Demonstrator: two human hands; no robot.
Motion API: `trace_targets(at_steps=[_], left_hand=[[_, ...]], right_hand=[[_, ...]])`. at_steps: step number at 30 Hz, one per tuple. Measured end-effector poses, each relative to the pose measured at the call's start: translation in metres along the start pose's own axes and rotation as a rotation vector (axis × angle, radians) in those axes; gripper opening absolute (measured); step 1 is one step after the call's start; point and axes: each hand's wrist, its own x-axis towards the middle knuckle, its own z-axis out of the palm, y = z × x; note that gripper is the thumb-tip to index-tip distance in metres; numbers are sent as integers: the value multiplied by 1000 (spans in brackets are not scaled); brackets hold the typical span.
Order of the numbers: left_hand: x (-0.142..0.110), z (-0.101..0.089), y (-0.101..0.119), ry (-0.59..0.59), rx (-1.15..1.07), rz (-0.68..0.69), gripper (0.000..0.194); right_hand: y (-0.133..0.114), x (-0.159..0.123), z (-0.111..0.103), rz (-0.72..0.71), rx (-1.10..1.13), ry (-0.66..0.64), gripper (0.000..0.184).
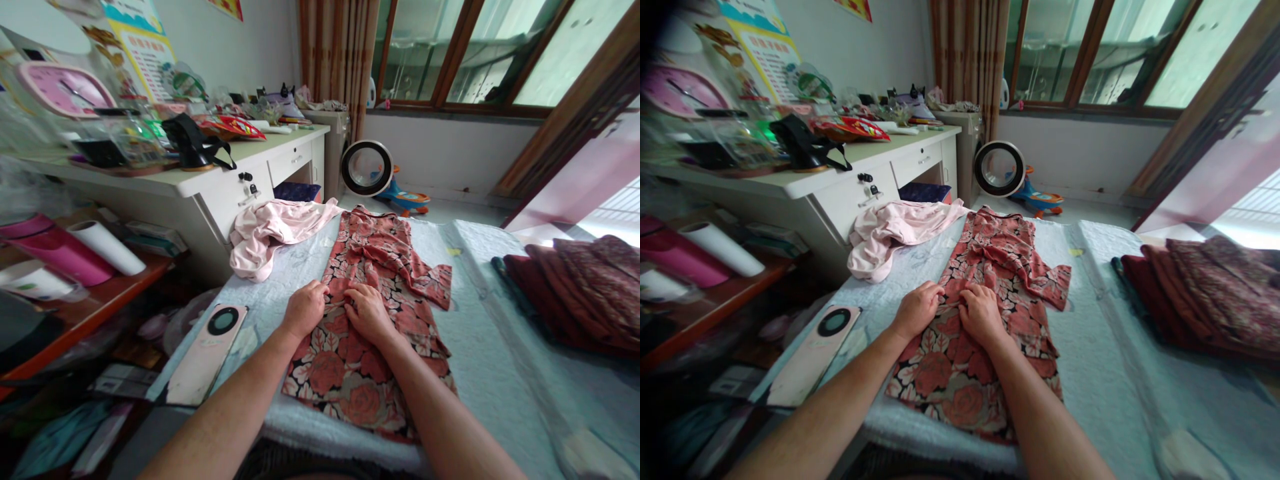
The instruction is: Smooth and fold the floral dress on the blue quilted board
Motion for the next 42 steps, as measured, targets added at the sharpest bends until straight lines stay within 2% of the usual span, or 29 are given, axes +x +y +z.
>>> trace_targets(at_steps=[8, 12, 24, 31, 36, 42], left_hand=[[0, -2, 2, 37, 2, 87, 23], [1, -1, 3, 0, -41, 109, 23], [2, 5, 1, -37, 15, 93, 28], [3, 8, -1, 5, 31, 91, 34], [2, 5, -1, 43, 55, 87, 28], [2, 0, 1, 30, 96, 29, 21]], right_hand=[[1, -1, 1, 1, 12, 15, 28], [0, -1, 0, 2, 10, 15, 28], [-1, 0, 0, 1, 0, 12, 27], [0, 0, 0, 3, -11, 3, 27], [1, 0, 2, -8, -17, 7, 28], [0, 0, 1, -6, -14, 10, 27]])
